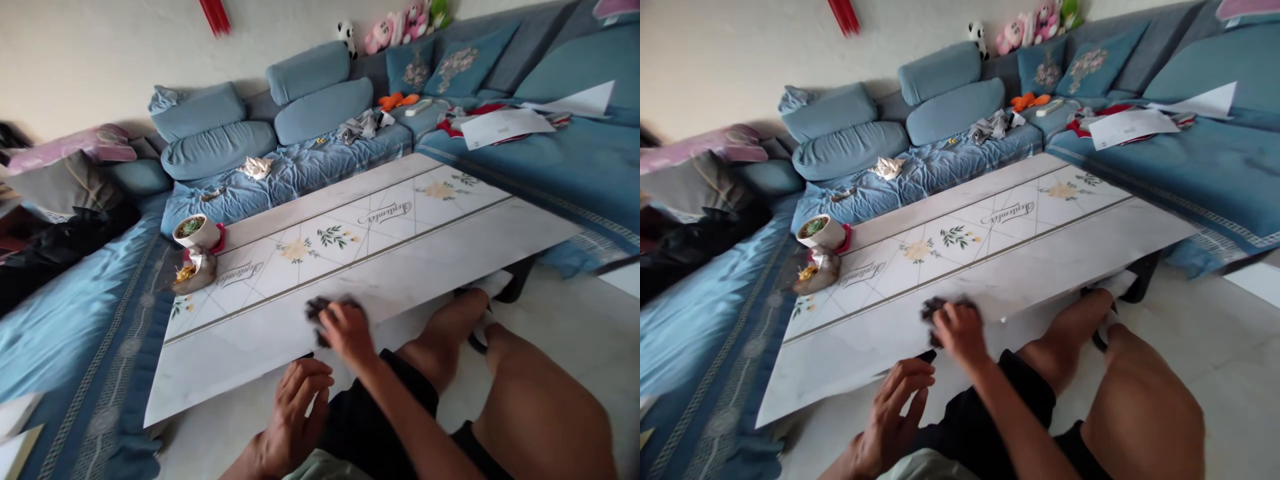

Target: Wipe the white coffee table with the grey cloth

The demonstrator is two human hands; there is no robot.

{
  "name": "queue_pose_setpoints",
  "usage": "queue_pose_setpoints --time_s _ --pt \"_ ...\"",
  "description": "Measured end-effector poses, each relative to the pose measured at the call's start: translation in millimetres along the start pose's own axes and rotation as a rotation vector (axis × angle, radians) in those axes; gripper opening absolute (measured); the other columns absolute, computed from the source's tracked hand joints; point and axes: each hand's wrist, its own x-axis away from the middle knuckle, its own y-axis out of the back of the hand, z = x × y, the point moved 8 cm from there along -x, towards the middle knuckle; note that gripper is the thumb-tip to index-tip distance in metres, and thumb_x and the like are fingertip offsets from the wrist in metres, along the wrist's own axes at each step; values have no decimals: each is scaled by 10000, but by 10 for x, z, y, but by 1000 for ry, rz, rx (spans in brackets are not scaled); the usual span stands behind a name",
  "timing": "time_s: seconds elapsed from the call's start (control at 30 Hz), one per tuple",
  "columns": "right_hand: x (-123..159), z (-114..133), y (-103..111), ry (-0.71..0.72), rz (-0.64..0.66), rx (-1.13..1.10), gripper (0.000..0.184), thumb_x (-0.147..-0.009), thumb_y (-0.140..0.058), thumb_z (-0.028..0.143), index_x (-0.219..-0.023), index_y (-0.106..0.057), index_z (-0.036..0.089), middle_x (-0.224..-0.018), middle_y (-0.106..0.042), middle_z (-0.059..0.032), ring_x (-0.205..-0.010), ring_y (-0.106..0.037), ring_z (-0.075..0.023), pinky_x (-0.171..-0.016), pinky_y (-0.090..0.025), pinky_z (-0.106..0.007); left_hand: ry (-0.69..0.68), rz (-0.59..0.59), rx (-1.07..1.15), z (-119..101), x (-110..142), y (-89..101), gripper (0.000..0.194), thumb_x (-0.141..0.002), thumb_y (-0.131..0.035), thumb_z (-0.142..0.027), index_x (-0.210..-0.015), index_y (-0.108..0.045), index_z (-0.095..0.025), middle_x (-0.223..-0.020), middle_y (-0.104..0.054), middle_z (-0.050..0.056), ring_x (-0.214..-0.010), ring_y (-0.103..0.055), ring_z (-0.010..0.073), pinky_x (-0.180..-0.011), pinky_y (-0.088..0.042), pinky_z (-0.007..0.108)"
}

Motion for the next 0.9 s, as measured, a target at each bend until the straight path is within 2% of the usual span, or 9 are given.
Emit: queue_pose_setpoints --time_s 0.1,0.17,0.27,0.37,0.43,0.57,0.7,0.77,0.9 --pt "224 -1399 519 -290 -29 250 217 -1097 -748 308 -1291 -751 209 -1276 -698 -151 -1030 -596 -296 -882 -408 -411 -56 20 94 -92 70 -188 291 -1056 -537 -29 -1266 -659 -188 -1161 -769 123 -1043 -752 235 -940 -630 366" --pt "313 -1694 739 -472 -81 400 238 -1140 -665 314 -1320 -737 176 -1265 -678 -184 -1059 -590 -326 -879 -411 -422 -121 26 161 -191 100 -257 301 -1051 -547 -42 -1299 -653 -176 -1164 -775 140 -1046 -756 251 -929 -639 386" --pt "270 -930 495 -479 -103 434 212 -1144 -641 321 -1268 -736 177 -1265 -683 -199 -1022 -572 -340 -840 -405 -449 -183 -2 210 -273 132 -245 303 -1057 -540 -55 -1316 -657 -157 -1148 -784 150 -1048 -759 259 -921 -650 394" --pt "146 391 -64 -205 -109 225 232 -1074 -675 227 -1301 -724 224 -1367 -699 -161 -1011 -567 -318 -835 -405 -462 -211 -4 217 -284 142 -202 310 -1088 -488 -79 -1332 -669 -142 -1157 -790 161 -1087 -760 265 -954 -655 407" --pt "119 843 -238 -51 -133 115 278 -1057 -698 246 -1334 -719 237 -1407 -700 -143 -1028 -570 -311 -853 -406 -465 -224 11 214 -280 131 -188 317 -1104 -468 -96 -1339 -675 -140 -1165 -792 165 -1111 -757 268 -959 -658 411" --pt "227 98 -25 21 -80 117 278 -1108 -704 292 -1378 -726 233 -1395 -708 -146 -1095 -597 -306 -911 -412 -457 -220 -5 197 -259 96 -191 303 -1072 -503 -72 -1308 -682 -137 -1153 -791 159 -1063 -746 259 -916 -659 397" --pt "398 -1114 428 -372 -26 346 273 -1145 -651 305 -1386 -731 204 -1403 -690 -188 -1098 -599 -331 -924 -406 -458 -221 -29 198 -274 110 -245 326 -1021 -536 -45 -1294 -686 -141 -1166 -791 155 -1059 -744 260 -926 -655 399" --pt "394 -940 427 -433 -49 383 256 -1146 -641 301 -1360 -736 198 -1393 -688 -194 -1072 -593 -334 -898 -405 -457 -234 -53 215 -302 123 -252 330 -1026 -525 -49 -1302 -686 -131 -1166 -791 162 -1059 -742 262 -921 -651 399" --pt "267 511 -49 -110 -163 181 245 -1081 -638 194 -1297 -749 225 -1352 -709 -159 -1055 -595 -312 -871 -410 -452 -245 -15 247 -359 124 -291 318 -1102 -468 -108 -1339 -681 -117 -1174 -791 183 -1136 -748 278 -968 -652 415"
